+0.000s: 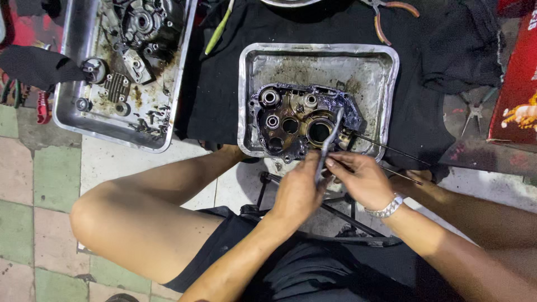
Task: The person scrubs a disassembled engine cylinder head with a toothbrush and solvent in a metal tray. They remove debris by hand, wipe surfaces, and transfer the cleaned part to a second tray.
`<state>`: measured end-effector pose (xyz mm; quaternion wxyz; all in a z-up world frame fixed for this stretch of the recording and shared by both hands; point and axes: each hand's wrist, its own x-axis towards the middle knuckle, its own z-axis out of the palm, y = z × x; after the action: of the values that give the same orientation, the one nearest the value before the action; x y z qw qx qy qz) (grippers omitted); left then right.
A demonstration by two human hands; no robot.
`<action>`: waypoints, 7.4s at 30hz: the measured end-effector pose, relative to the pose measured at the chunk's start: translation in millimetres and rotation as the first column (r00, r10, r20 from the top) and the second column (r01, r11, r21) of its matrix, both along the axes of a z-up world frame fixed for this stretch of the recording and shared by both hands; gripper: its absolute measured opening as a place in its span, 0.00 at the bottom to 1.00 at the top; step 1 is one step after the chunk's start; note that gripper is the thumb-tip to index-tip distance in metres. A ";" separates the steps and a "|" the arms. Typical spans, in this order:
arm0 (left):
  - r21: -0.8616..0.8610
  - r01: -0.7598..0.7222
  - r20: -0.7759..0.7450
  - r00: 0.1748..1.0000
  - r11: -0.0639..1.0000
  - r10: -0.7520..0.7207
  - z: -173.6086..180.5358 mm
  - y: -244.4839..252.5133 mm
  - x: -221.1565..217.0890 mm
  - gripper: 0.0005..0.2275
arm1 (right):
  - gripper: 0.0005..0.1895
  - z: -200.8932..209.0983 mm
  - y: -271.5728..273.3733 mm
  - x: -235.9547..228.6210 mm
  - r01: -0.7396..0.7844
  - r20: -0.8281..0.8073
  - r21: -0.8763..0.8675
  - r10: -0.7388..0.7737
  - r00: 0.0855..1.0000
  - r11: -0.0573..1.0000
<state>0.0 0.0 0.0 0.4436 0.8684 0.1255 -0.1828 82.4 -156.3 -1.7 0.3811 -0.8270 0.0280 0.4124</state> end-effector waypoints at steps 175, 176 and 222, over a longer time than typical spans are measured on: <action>0.500 0.508 0.109 0.766 0.701 -0.633 -57.7 174.6 159.7 0.63 | 0.30 -19.9 104.5 36.7 -0.155 0.360 -0.457 0.342 0.868 0.876; 0.506 0.511 0.099 0.765 0.694 -0.636 -58.5 174.6 159.6 0.63 | 0.29 -26.0 116.1 44.0 -0.107 0.355 -0.421 0.272 0.894 0.901; 0.504 0.502 0.120 0.765 0.703 -0.633 -58.0 174.3 159.4 0.64 | 0.21 -15.2 55.3 31.6 -0.361 0.226 -0.705 0.675 0.702 0.611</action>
<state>159.4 174.3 -58.0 0.1678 0.9577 -0.1779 -0.1514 114.0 -101.0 -16.9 -0.0553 -0.9464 -0.1827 0.2606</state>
